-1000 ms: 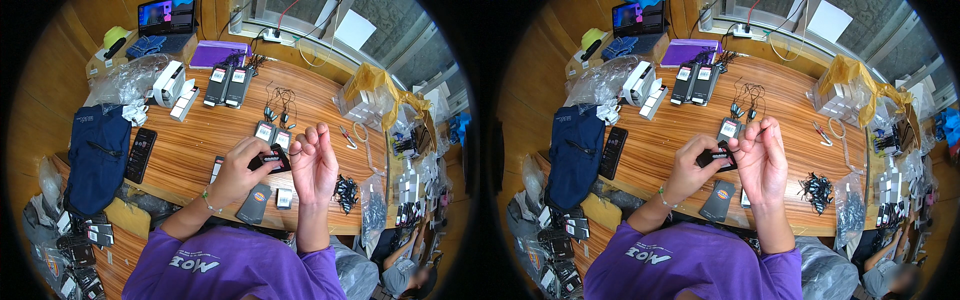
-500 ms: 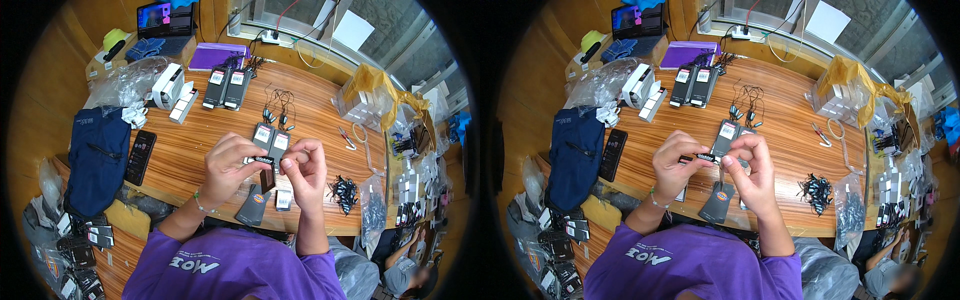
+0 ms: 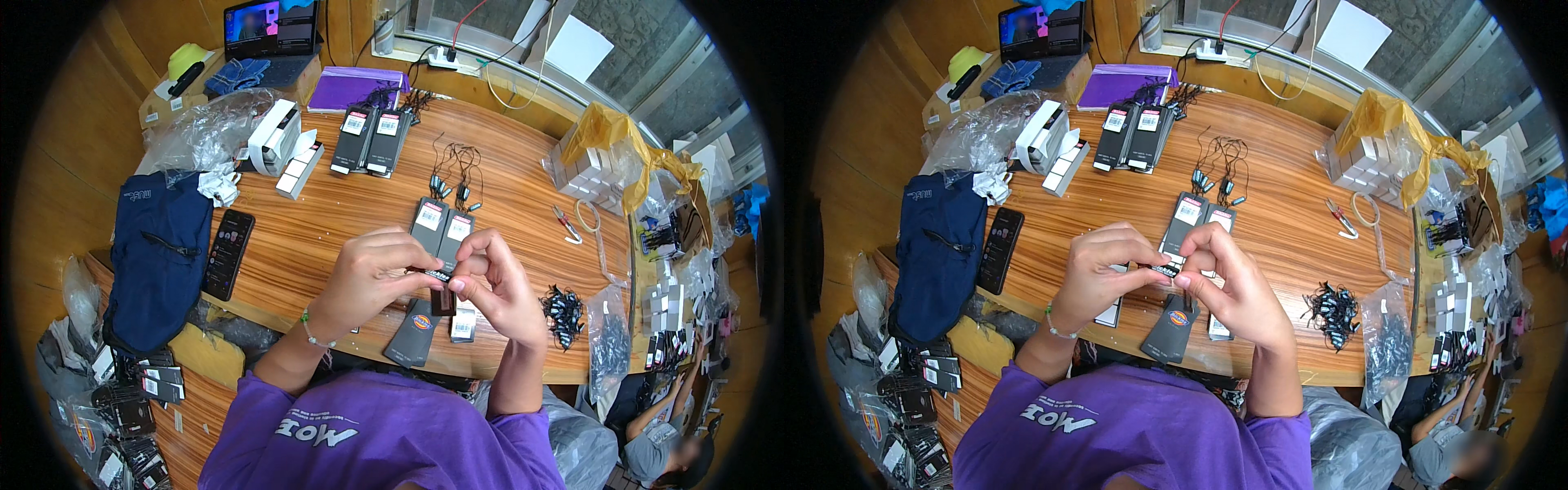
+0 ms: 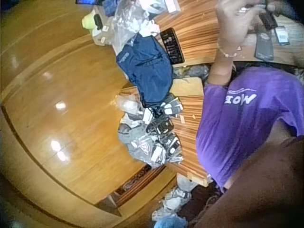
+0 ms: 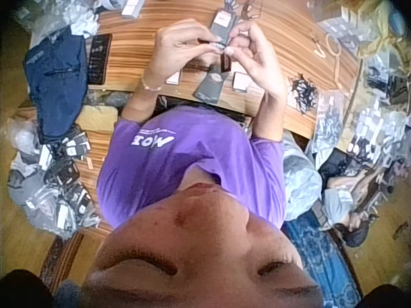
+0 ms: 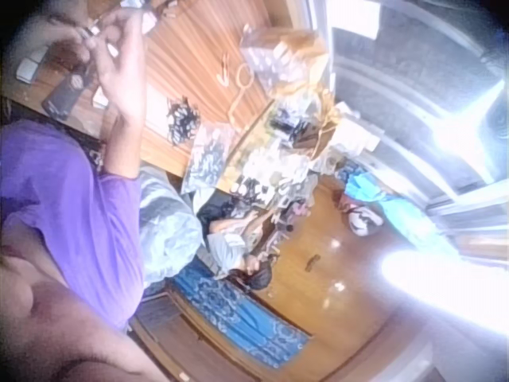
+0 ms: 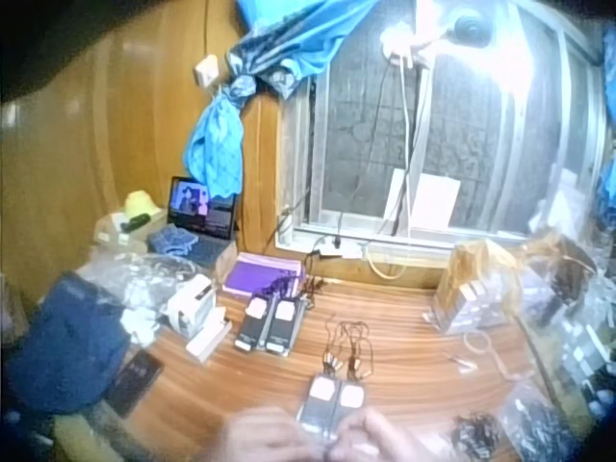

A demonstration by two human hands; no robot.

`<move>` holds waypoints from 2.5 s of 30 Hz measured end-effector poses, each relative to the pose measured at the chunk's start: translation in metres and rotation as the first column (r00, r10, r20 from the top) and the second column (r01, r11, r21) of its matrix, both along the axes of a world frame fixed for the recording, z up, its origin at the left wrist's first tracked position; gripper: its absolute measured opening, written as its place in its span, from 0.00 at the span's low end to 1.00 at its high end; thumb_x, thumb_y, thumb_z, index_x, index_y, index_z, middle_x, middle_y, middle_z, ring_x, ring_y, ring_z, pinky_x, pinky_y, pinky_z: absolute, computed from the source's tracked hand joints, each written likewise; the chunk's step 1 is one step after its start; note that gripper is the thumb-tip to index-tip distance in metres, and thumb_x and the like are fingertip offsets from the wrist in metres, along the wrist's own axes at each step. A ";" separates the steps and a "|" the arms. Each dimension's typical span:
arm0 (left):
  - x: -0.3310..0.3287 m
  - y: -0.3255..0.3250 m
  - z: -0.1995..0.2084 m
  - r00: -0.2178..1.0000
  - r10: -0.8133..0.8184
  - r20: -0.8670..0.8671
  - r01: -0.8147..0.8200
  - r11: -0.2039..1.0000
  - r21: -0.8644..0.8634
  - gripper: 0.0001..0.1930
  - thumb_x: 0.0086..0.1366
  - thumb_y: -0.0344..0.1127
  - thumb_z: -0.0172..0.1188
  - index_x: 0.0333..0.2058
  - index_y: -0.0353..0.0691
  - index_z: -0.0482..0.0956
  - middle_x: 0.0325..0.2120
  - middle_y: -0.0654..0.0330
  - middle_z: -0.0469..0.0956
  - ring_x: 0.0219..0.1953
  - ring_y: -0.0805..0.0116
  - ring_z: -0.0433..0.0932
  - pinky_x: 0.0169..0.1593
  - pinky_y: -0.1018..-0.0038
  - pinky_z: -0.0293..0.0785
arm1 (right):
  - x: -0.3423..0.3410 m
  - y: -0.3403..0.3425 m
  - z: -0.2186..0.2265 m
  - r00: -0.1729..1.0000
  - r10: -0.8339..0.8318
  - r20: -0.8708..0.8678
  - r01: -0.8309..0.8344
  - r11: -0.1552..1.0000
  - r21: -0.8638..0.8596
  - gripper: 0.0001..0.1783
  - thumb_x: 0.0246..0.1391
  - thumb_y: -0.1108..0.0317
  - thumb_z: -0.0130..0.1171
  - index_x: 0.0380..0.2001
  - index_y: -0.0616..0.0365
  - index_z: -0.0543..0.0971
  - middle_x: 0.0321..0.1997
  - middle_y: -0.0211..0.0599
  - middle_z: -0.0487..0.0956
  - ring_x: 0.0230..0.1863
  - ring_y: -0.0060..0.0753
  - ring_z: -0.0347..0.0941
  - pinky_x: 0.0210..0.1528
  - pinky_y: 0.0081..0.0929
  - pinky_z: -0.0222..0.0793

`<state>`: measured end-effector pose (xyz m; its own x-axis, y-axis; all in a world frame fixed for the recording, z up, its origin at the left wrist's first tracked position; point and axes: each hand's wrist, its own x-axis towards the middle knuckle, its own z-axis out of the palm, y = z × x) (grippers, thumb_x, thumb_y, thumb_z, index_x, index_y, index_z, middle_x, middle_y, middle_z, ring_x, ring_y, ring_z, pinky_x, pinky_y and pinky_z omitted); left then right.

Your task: The person repeatedly picks up small black boxes and attaches black lanyards to them. They handle the items one at a time, opening the boxes, inserting the lanyards, and placing the finished units on the table. The process is repetitive and involves multiple identical components.

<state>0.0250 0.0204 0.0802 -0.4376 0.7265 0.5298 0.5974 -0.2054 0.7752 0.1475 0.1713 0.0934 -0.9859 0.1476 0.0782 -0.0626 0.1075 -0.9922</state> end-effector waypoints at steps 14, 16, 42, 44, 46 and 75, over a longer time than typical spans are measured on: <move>0.007 -0.003 0.002 1.000 -0.015 0.000 0.015 0.994 -0.110 0.09 0.42 0.27 0.68 0.25 0.35 0.80 0.22 0.59 0.77 0.25 0.69 0.74 0.28 0.76 0.68 | -0.002 0.007 -0.002 0.973 0.204 0.110 -0.188 0.973 -0.134 0.10 0.55 0.77 0.50 0.35 0.57 0.60 0.22 0.26 0.68 0.24 0.14 0.62 0.25 0.14 0.58; 0.005 -0.006 0.002 0.997 -0.078 -0.012 0.076 0.986 -0.147 0.09 0.43 0.28 0.68 0.25 0.35 0.80 0.21 0.59 0.77 0.25 0.69 0.74 0.28 0.76 0.68 | -0.003 0.012 -0.004 0.943 0.283 0.172 -0.276 0.959 -0.063 0.10 0.55 0.77 0.50 0.34 0.57 0.60 0.21 0.25 0.68 0.24 0.13 0.62 0.24 0.15 0.57; 0.016 0.006 -0.016 0.852 -0.023 0.522 0.040 0.999 -0.020 0.11 0.42 0.21 0.69 0.27 0.34 0.79 0.26 0.61 0.78 0.30 0.77 0.75 0.36 0.81 0.70 | -0.025 -0.008 -0.058 0.921 -0.063 -0.384 -0.168 0.825 -0.539 0.26 0.50 0.52 0.59 0.45 0.52 0.61 0.39 0.37 0.68 0.44 0.29 0.63 0.48 0.28 0.59; 0.015 0.006 -0.019 0.873 -0.042 0.485 0.049 0.999 -0.001 0.10 0.43 0.24 0.69 0.27 0.34 0.79 0.25 0.61 0.79 0.29 0.78 0.75 0.34 0.81 0.71 | -0.025 -0.010 -0.060 0.932 -0.048 -0.360 -0.156 0.843 -0.515 0.27 0.49 0.52 0.59 0.45 0.52 0.61 0.39 0.37 0.67 0.44 0.29 0.63 0.48 0.29 0.60; 0.014 0.007 -0.019 0.891 -0.058 0.451 0.057 0.998 0.016 0.09 0.44 0.26 0.69 0.27 0.34 0.79 0.25 0.62 0.78 0.28 0.79 0.75 0.33 0.82 0.71 | -0.026 -0.015 -0.057 0.932 -0.051 -0.360 -0.181 0.793 -0.581 0.27 0.49 0.53 0.60 0.46 0.51 0.61 0.40 0.36 0.66 0.44 0.29 0.62 0.48 0.30 0.60; 0.025 0.019 -0.065 0.993 0.066 -0.102 -0.088 0.970 -0.226 0.26 0.46 0.41 0.68 0.39 0.34 0.67 0.42 0.55 0.62 0.42 0.57 0.66 0.46 0.66 0.66 | -0.022 -0.016 -0.072 0.961 -0.262 -0.090 0.119 0.683 -0.720 0.17 0.60 0.57 0.44 0.25 0.58 0.72 0.52 0.43 0.68 0.56 0.36 0.59 0.58 0.32 0.52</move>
